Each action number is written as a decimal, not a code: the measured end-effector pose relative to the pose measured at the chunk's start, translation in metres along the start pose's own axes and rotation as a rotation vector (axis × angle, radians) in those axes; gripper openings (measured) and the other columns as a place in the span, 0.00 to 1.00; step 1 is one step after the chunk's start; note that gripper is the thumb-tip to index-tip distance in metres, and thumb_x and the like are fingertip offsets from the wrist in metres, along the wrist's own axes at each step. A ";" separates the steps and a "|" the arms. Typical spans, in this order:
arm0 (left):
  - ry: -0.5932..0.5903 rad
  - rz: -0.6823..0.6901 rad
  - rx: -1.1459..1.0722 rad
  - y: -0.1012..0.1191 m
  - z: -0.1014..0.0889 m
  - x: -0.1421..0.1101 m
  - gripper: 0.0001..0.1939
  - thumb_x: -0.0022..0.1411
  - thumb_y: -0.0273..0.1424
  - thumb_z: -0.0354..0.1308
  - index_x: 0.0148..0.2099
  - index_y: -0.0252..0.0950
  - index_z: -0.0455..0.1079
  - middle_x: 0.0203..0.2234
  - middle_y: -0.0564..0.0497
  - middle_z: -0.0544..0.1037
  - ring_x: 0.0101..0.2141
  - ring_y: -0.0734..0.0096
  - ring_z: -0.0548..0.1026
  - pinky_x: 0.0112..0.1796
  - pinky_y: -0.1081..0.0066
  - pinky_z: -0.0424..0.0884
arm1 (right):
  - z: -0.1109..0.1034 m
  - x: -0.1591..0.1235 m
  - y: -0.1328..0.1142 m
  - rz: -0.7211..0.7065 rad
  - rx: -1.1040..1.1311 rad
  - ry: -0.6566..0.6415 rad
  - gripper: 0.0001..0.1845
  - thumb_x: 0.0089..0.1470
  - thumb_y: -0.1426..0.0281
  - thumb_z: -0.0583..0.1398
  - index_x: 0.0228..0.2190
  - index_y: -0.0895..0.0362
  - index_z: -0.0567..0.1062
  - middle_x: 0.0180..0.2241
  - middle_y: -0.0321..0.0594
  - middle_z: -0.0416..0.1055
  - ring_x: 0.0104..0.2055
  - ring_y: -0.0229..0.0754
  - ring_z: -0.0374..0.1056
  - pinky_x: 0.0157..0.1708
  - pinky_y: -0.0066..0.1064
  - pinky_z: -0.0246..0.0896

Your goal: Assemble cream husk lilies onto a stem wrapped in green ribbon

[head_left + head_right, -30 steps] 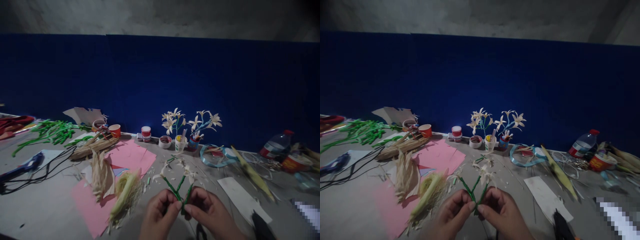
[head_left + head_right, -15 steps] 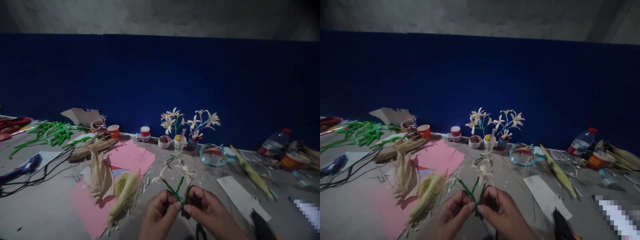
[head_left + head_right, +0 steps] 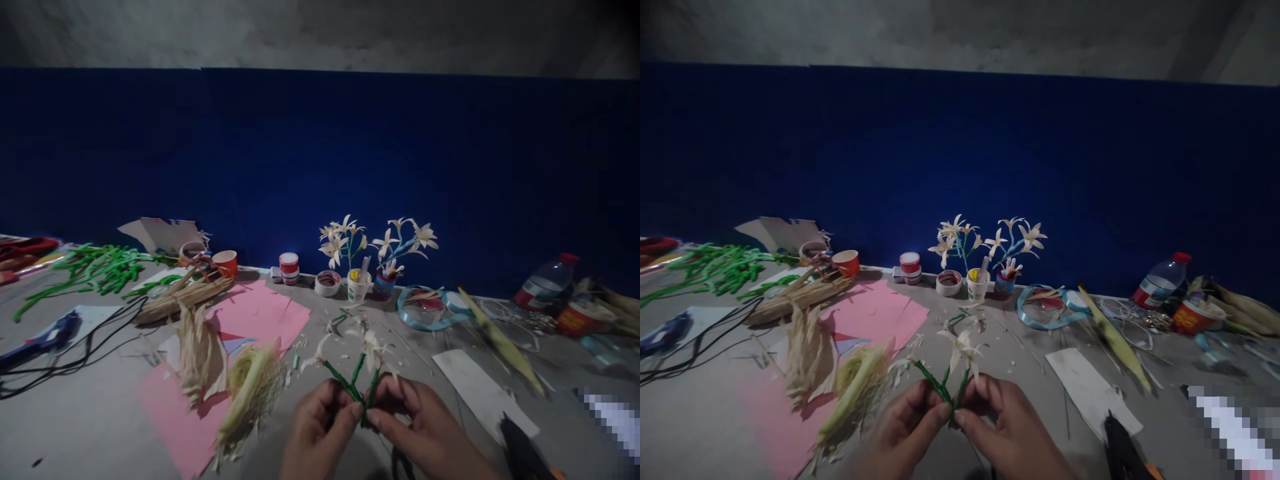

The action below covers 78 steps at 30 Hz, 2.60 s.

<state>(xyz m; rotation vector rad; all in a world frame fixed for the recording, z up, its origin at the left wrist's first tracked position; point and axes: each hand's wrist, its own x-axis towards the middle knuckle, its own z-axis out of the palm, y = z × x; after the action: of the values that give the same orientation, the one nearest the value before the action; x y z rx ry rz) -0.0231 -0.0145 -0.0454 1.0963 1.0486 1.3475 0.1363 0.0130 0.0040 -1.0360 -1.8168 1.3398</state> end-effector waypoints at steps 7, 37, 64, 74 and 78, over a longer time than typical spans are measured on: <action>-0.029 0.008 0.027 -0.002 -0.002 0.000 0.16 0.56 0.43 0.59 0.28 0.35 0.66 0.23 0.54 0.67 0.28 0.71 0.63 0.30 0.74 0.60 | -0.001 0.003 0.002 -0.013 0.030 -0.069 0.05 0.52 0.68 0.59 0.28 0.58 0.72 0.26 0.35 0.68 0.32 0.41 0.64 0.33 0.28 0.60; -0.014 0.136 0.274 0.007 -0.007 -0.001 0.03 0.56 0.28 0.58 0.30 0.35 0.71 0.25 0.50 0.76 0.29 0.68 0.72 0.32 0.74 0.67 | -0.001 -0.003 0.002 -0.090 -0.303 -0.021 0.05 0.55 0.70 0.56 0.29 0.57 0.70 0.28 0.36 0.71 0.32 0.41 0.67 0.33 0.28 0.59; -0.071 -0.087 -0.173 0.009 -0.003 -0.001 0.16 0.49 0.39 0.67 0.27 0.35 0.66 0.20 0.57 0.66 0.24 0.75 0.64 0.28 0.76 0.60 | 0.008 -0.005 0.008 -0.053 0.015 0.062 0.07 0.52 0.67 0.59 0.33 0.57 0.73 0.30 0.38 0.70 0.30 0.41 0.67 0.31 0.30 0.66; -0.133 -0.192 -0.239 0.018 -0.005 -0.002 0.20 0.46 0.42 0.69 0.27 0.35 0.64 0.18 0.59 0.62 0.18 0.82 0.56 0.21 0.78 0.51 | 0.011 -0.006 0.005 -0.064 0.212 -0.001 0.13 0.53 0.61 0.61 0.37 0.56 0.75 0.32 0.40 0.72 0.33 0.43 0.69 0.33 0.32 0.68; -0.133 -0.220 -0.226 0.015 -0.008 -0.001 0.20 0.46 0.43 0.68 0.27 0.36 0.63 0.16 0.62 0.57 0.16 0.84 0.46 0.18 0.76 0.42 | 0.011 -0.010 0.016 -0.041 0.062 0.174 0.14 0.50 0.60 0.63 0.38 0.54 0.76 0.42 0.46 0.74 0.43 0.49 0.71 0.44 0.36 0.66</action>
<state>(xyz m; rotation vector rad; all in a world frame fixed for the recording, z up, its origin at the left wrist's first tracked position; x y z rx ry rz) -0.0338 -0.0161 -0.0321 0.8636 0.8687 1.1678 0.1352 0.0017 -0.0149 -1.0436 -1.6500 1.2341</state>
